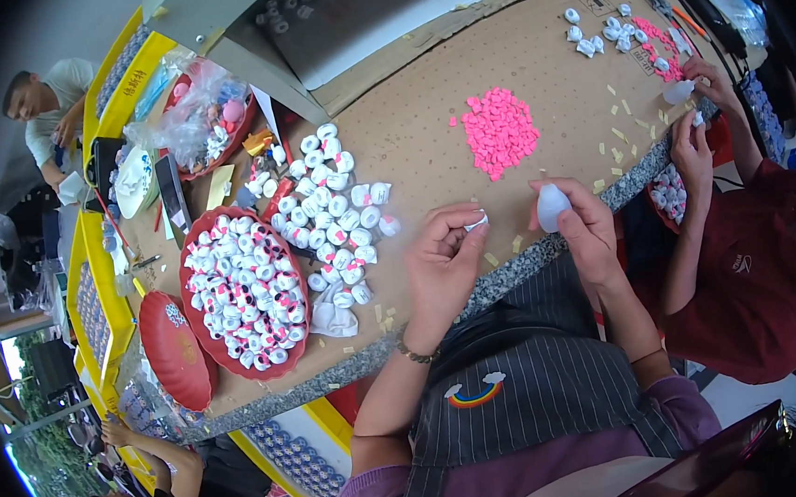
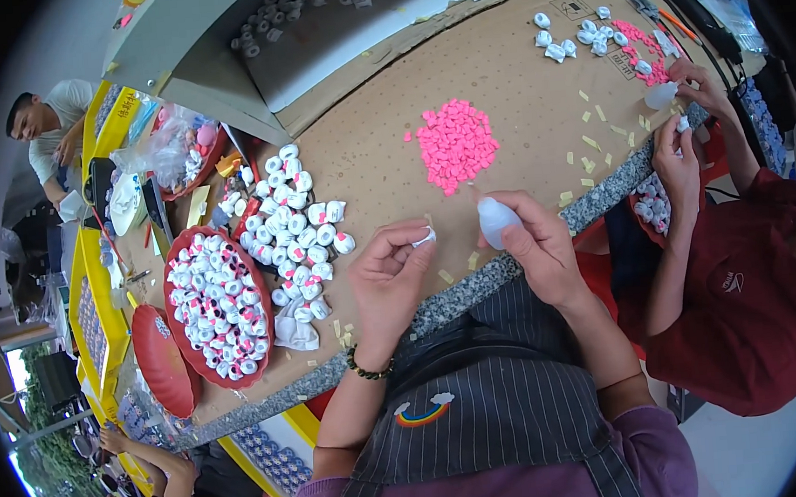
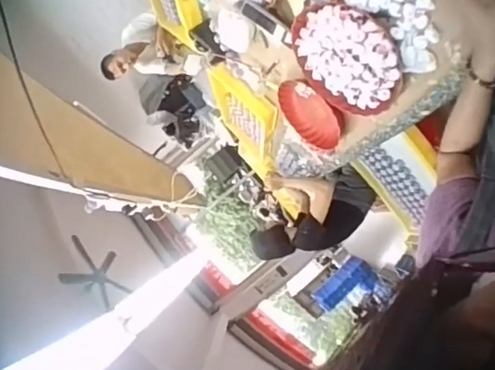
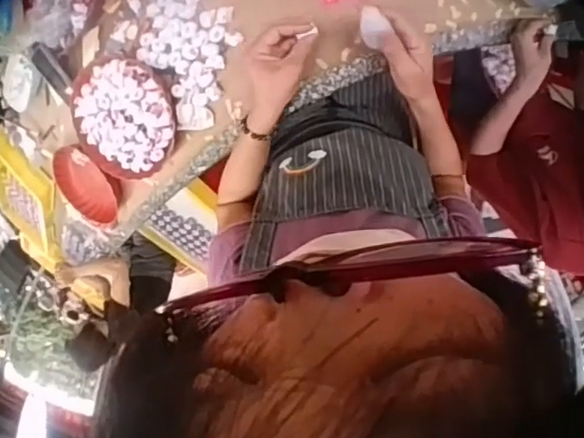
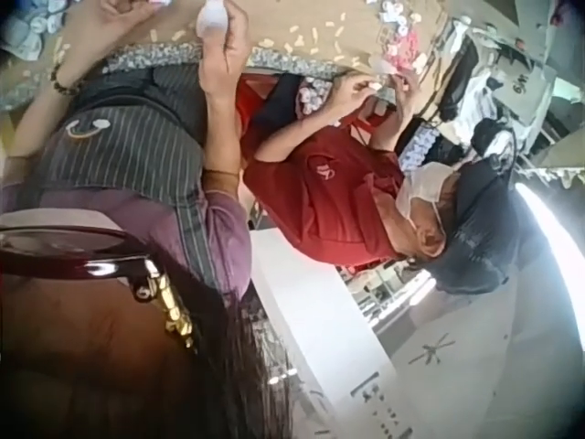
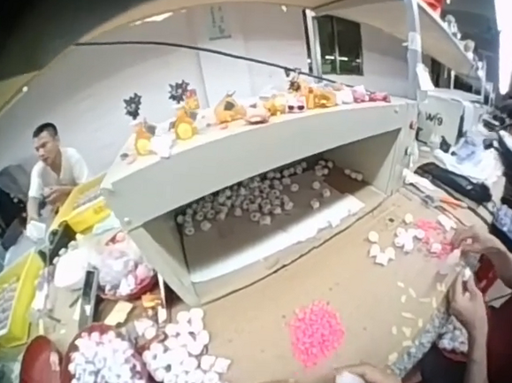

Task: Applying glue to small white ceramic pieces and joining them together.

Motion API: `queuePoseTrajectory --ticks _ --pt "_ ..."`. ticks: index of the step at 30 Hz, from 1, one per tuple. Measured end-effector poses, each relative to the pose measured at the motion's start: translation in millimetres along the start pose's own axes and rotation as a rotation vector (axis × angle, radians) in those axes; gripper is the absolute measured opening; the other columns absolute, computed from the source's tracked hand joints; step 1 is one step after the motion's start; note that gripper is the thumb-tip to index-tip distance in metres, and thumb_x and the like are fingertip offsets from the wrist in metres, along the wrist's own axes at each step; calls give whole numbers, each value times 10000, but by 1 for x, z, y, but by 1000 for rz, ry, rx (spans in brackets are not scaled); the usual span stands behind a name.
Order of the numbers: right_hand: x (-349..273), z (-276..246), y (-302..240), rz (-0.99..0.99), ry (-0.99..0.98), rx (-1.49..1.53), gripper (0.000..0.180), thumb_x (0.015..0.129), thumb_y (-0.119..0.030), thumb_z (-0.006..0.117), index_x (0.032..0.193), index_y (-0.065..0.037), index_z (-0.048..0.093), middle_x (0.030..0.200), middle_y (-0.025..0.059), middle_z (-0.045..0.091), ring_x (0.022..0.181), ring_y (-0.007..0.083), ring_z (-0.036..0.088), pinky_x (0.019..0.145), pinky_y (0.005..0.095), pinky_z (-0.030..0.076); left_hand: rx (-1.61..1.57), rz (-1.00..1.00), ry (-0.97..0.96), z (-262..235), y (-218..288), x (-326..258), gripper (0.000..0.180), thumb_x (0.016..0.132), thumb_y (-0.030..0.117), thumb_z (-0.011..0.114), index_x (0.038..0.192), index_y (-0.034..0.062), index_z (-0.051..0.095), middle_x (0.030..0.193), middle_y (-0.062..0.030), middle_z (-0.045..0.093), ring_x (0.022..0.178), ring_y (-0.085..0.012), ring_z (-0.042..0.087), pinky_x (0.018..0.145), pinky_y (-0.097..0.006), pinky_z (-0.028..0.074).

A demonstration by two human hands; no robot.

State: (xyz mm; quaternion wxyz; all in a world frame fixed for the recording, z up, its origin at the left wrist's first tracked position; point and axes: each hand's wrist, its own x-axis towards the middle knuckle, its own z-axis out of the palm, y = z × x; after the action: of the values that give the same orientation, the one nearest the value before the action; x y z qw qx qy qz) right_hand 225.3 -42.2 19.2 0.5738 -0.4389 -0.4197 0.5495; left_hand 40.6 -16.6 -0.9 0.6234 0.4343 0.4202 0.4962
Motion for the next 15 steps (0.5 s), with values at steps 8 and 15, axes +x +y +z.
queuePoseTrajectory --ticks 8,15 --pt "-7 -8 -17 -450 65 -445 250 721 -54 759 931 33 654 758 60 601 695 146 493 657 264 375 -9 64 30 2 -6 1 272 804 -138 649 1067 -88 601 998 -105 650 914 -141 647 795 -236 537" --pt "-7 -2 -26 -636 50 -698 310 639 -80 818 885 29 664 707 68 599 643 184 465 620 300 344 -52 5 -10 0 -2 1 270 814 -122 652 1076 -81 598 973 -107 665 877 -137 652 770 -242 542"
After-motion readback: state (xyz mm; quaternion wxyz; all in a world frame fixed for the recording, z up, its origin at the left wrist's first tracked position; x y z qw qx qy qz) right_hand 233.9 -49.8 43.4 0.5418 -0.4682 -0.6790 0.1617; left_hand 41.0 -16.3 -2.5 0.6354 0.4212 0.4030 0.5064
